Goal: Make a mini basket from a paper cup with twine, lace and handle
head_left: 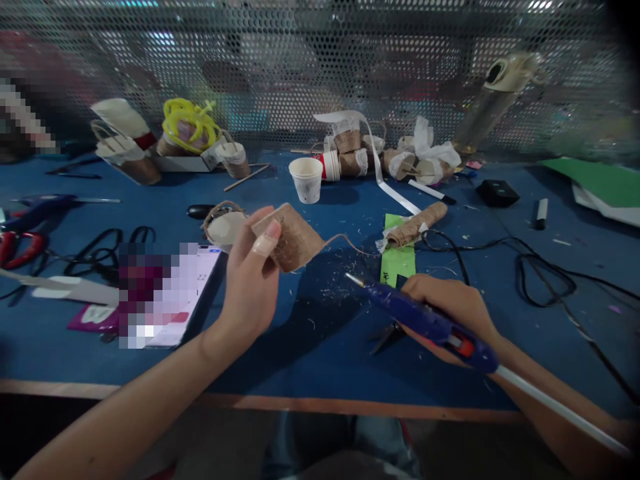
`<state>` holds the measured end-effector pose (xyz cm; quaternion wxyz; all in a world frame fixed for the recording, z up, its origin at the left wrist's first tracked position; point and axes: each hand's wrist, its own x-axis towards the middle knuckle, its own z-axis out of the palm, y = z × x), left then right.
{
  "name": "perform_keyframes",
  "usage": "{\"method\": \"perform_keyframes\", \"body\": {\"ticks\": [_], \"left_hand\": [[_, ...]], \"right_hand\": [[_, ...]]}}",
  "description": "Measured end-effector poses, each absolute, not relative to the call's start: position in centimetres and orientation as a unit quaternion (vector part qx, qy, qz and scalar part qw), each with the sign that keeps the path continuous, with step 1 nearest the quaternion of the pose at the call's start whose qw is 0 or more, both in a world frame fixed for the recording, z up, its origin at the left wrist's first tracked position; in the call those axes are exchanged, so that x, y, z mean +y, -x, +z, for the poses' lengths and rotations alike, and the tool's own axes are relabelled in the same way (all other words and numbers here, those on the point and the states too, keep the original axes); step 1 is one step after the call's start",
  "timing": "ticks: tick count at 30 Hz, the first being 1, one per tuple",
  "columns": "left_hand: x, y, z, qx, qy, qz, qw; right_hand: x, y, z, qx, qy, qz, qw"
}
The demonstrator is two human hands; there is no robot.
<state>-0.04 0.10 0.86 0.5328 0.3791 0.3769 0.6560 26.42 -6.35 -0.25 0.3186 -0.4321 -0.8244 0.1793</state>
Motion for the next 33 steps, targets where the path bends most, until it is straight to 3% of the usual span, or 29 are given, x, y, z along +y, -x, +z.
{"method": "perform_keyframes", "body": {"ticks": [4,9,20,26,33], "left_hand": [[0.1,0.2,1.4,0.344,-0.393,0.676,0.521],[-0.7,0.2,1.4,0.328,-0.404,0.634,0.572],[-1.4,0.4,1.5,0.334,-0.447,0.572,0.601],[-1.3,0.4,1.4,0.333,-0.465,0.557,0.602],[-1.1,0.7,1.0,0.313,-0.449,0.547,0.633]], "right_hand": [[-5.7,-26.7,-1.2,-0.88,0.411,0.126,0.2],[-4.5,-25.0,-1.0,-0.873,0.454,0.089,0.154],[-0.8,-21.0,-2.6,-0.851,0.482,0.067,0.198],[-3.0,-21.9,-0.2,-0.859,0.458,0.039,0.228],[-7.5,-28.9,-1.0,-0.914,0.375,-0.026,0.152]]}}
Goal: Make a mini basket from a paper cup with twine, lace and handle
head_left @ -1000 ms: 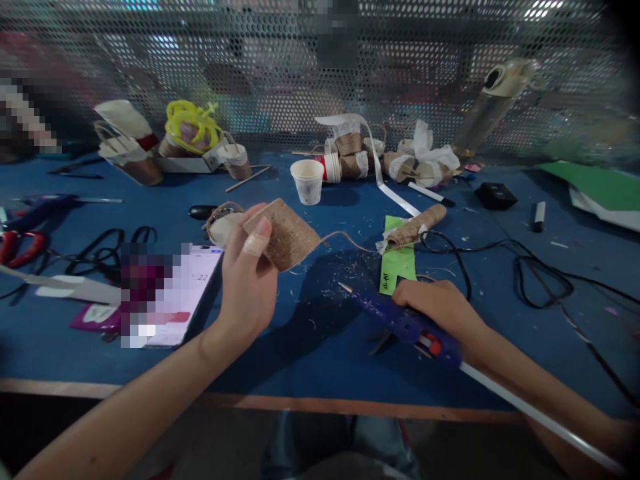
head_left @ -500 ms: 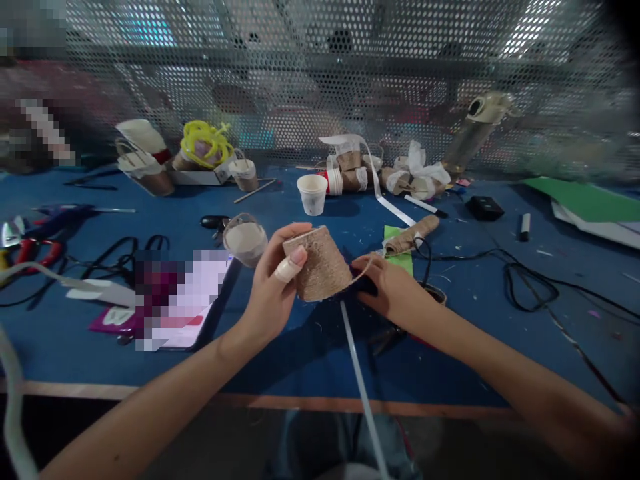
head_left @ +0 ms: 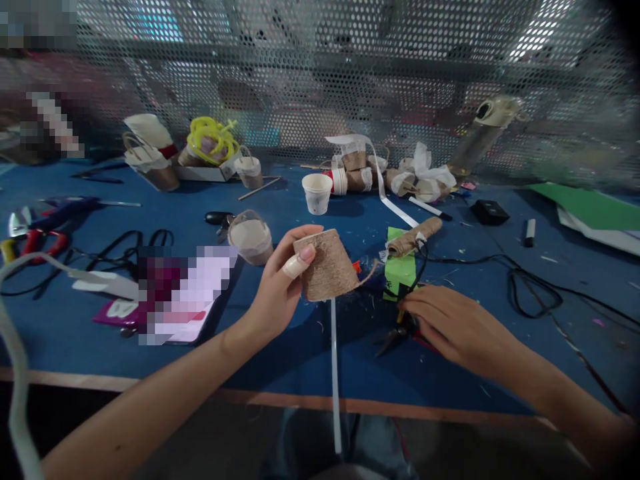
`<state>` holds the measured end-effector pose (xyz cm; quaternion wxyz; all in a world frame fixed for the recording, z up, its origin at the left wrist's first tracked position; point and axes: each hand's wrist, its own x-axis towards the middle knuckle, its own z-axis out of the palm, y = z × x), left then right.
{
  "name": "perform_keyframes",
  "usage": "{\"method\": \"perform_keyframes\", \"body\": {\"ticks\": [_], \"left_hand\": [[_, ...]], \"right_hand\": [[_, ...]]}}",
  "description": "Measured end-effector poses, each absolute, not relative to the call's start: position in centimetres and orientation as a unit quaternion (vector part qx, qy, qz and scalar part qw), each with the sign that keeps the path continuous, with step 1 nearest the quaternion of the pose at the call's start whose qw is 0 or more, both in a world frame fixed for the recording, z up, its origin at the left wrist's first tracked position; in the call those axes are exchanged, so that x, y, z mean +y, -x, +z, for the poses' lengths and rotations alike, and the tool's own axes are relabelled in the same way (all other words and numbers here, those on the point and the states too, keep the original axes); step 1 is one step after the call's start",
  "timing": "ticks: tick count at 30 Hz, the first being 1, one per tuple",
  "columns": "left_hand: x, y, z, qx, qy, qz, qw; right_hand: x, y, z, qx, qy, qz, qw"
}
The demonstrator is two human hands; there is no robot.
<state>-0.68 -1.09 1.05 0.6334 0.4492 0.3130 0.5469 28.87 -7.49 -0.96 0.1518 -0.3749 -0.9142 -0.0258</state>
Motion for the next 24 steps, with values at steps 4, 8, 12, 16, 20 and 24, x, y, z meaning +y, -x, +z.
{"method": "perform_keyframes", "body": {"ticks": [4,8,12,16,20,24], "left_hand": [[-1.0,0.7,1.0,0.289,-0.441,0.55,0.648],[-0.9,0.7,0.9,0.273,-0.456,0.536,0.656],[-0.8,0.7,0.7,0.261,-0.464,0.531,0.659],[-0.8,0.8,0.7,0.26,-0.465,0.526,0.663],[-0.7,0.8,0.7,0.265,-0.466,0.522,0.664],[-0.5,0.8,0.6,0.278,-0.466,0.527,0.654]], "right_hand": [[-8.2,-30.8,-1.5,-0.916,0.391,-0.038,0.075],[-8.2,-31.1,-0.7,-0.908,0.417,-0.002,0.039],[-8.3,-30.8,-0.1,-0.909,0.417,-0.003,0.022],[-8.5,-30.7,-0.4,-0.915,0.402,-0.038,0.013],[-8.4,-30.7,0.0,-0.908,0.418,0.029,-0.025],[-8.2,-30.1,2.3,-0.876,0.45,0.172,-0.031]]}}
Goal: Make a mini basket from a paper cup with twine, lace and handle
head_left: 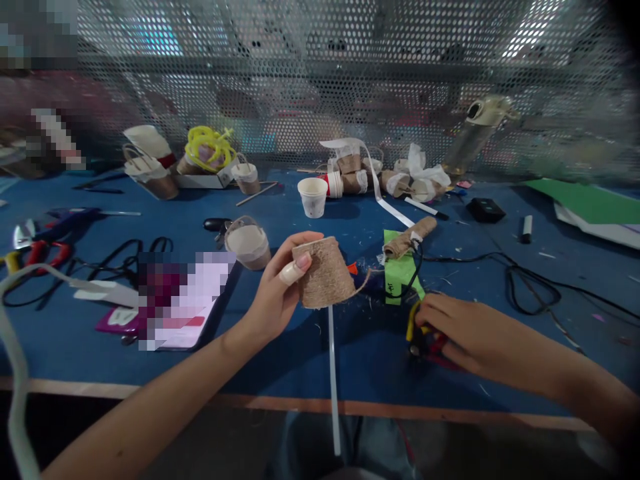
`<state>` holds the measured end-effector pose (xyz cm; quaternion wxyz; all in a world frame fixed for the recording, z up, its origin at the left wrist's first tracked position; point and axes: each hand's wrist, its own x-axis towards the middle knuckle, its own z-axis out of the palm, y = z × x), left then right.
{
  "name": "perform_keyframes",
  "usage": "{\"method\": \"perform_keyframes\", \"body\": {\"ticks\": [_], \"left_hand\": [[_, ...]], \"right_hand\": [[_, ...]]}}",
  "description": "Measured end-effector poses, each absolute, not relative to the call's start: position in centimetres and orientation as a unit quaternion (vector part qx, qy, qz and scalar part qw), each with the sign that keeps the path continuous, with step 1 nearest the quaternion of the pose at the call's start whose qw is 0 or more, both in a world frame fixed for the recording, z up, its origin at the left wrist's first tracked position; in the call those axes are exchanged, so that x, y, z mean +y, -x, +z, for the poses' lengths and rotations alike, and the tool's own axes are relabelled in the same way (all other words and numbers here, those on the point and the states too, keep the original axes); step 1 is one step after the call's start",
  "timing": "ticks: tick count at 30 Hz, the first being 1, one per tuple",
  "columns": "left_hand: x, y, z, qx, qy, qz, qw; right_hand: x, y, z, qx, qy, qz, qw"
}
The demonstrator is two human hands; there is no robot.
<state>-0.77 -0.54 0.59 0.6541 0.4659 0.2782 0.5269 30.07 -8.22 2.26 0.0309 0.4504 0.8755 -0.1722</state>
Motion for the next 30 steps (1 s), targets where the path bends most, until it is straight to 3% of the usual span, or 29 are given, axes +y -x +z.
{"method": "perform_keyframes", "body": {"ticks": [2,5,12,22,30], "left_hand": [[-0.5,0.8,0.5,0.287,-0.464,0.529,0.65],[-0.6,0.7,0.5,0.293,-0.467,0.529,0.645],[-0.9,0.6,0.7,0.285,-0.485,0.567,0.601],[-1.0,0.5,-0.1,0.255,-0.528,0.584,0.56],[-1.4,0.5,-0.2,0.253,-0.563,0.589,0.521]], "right_hand": [[-8.2,-29.5,3.4,0.836,-0.475,-0.274,0.036],[-8.3,-28.5,4.4,0.802,-0.502,-0.323,0.023],[-7.6,-26.3,4.4,0.763,-0.55,-0.338,0.045],[-6.8,-24.6,4.0,0.757,-0.518,-0.395,-0.04],[-6.7,-23.1,3.2,0.775,-0.538,-0.319,-0.087]]}}
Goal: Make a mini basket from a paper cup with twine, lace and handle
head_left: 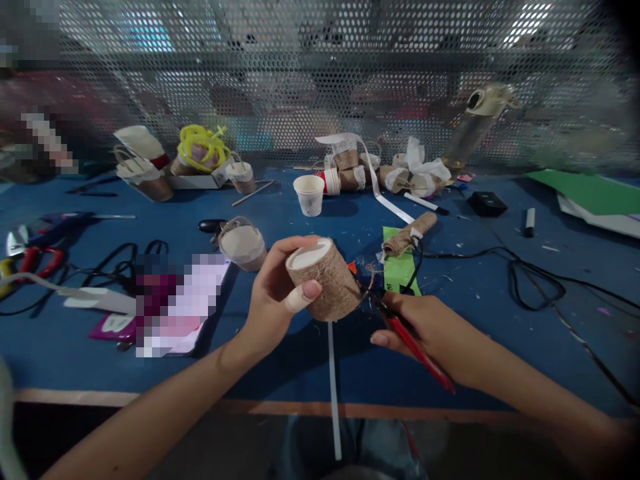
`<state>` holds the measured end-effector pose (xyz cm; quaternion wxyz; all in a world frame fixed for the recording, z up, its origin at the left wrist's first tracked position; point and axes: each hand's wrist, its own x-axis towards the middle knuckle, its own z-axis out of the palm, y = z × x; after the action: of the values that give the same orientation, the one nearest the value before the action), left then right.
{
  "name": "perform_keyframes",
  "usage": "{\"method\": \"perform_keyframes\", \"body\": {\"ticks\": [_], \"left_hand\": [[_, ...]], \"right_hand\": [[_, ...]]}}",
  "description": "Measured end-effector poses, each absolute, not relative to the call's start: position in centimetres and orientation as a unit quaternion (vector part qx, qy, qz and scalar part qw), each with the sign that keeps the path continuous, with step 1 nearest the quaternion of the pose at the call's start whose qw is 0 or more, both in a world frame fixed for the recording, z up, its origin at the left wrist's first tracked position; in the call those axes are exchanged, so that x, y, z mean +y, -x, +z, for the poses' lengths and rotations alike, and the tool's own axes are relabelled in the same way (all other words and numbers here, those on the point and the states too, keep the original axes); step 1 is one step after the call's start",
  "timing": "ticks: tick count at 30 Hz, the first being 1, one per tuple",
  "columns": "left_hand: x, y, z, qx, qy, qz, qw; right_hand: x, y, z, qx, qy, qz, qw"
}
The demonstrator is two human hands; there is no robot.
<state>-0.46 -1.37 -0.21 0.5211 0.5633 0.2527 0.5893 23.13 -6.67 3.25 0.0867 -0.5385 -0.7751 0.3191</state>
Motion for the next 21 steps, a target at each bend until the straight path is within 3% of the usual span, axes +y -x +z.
{"method": "perform_keyframes", "body": {"ticks": [9,21], "left_hand": [[-1.4,0.6,-0.3,0.241,-0.579,0.58,0.52],[-1.4,0.6,-0.1,0.228,-0.587,0.577,0.52]], "right_hand": [[-6.8,-23.0,1.5,-0.803,0.537,0.239,0.101],[-7.0,-23.1,1.7,-0.805,0.528,0.248,0.106]]}}
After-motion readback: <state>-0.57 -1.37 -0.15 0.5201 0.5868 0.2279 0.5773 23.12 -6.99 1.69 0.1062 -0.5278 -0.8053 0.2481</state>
